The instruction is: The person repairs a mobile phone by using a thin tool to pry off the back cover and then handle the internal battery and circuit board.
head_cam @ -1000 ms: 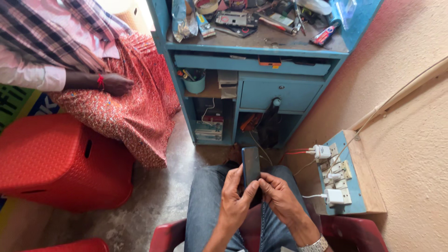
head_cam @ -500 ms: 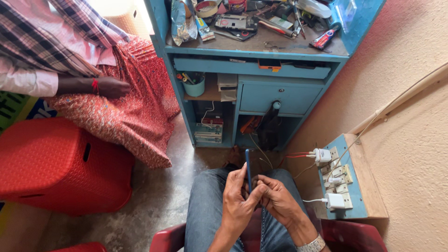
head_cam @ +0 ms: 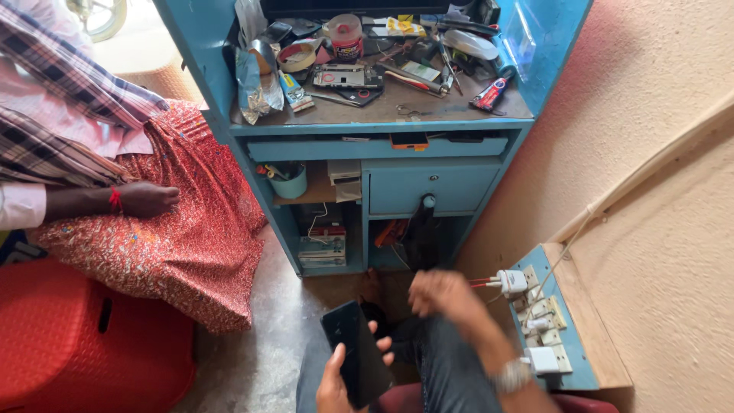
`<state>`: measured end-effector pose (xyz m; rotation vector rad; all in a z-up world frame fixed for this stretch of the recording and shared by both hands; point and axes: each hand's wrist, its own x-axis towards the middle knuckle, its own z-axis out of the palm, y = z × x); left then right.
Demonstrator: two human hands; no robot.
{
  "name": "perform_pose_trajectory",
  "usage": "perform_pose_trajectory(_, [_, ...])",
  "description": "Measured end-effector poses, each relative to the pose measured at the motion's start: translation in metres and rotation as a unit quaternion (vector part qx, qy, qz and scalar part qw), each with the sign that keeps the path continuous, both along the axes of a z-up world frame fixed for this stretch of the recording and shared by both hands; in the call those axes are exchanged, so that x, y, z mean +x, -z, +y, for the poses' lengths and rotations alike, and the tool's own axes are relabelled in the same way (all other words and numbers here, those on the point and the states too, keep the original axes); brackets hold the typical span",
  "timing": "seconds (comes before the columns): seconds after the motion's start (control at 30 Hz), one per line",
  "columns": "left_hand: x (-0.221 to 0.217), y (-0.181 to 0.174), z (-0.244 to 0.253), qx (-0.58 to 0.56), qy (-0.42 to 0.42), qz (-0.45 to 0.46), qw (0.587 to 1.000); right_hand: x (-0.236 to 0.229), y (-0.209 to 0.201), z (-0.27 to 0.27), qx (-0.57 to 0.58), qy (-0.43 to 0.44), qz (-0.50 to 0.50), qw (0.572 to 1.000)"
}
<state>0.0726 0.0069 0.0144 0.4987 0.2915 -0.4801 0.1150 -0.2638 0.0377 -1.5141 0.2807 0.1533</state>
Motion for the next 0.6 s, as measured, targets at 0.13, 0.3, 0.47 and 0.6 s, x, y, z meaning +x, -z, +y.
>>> perform_pose_trajectory(0.13, [0.009,0.070,0.015,-0.135,0.131,-0.122,0.975,0.116,0.058,-0.059,0.035,0.155,0.076,0.984])
perform_pose_trajectory(0.3, [0.004,0.154,-0.004,-0.064,0.124,-0.065,0.988,0.201,0.140,-0.079,0.005,0.176,0.084,0.981])
perform_pose_trajectory(0.47, [-0.002,0.200,-0.011,-0.069,0.154,-0.064,0.984,0.236,0.180,-0.072,0.080,0.191,0.065,0.976])
perform_pose_trajectory(0.6, [0.002,0.215,-0.013,-0.074,0.160,-0.082,0.981,0.250,0.177,-0.065,-0.026,0.332,0.066,0.941])
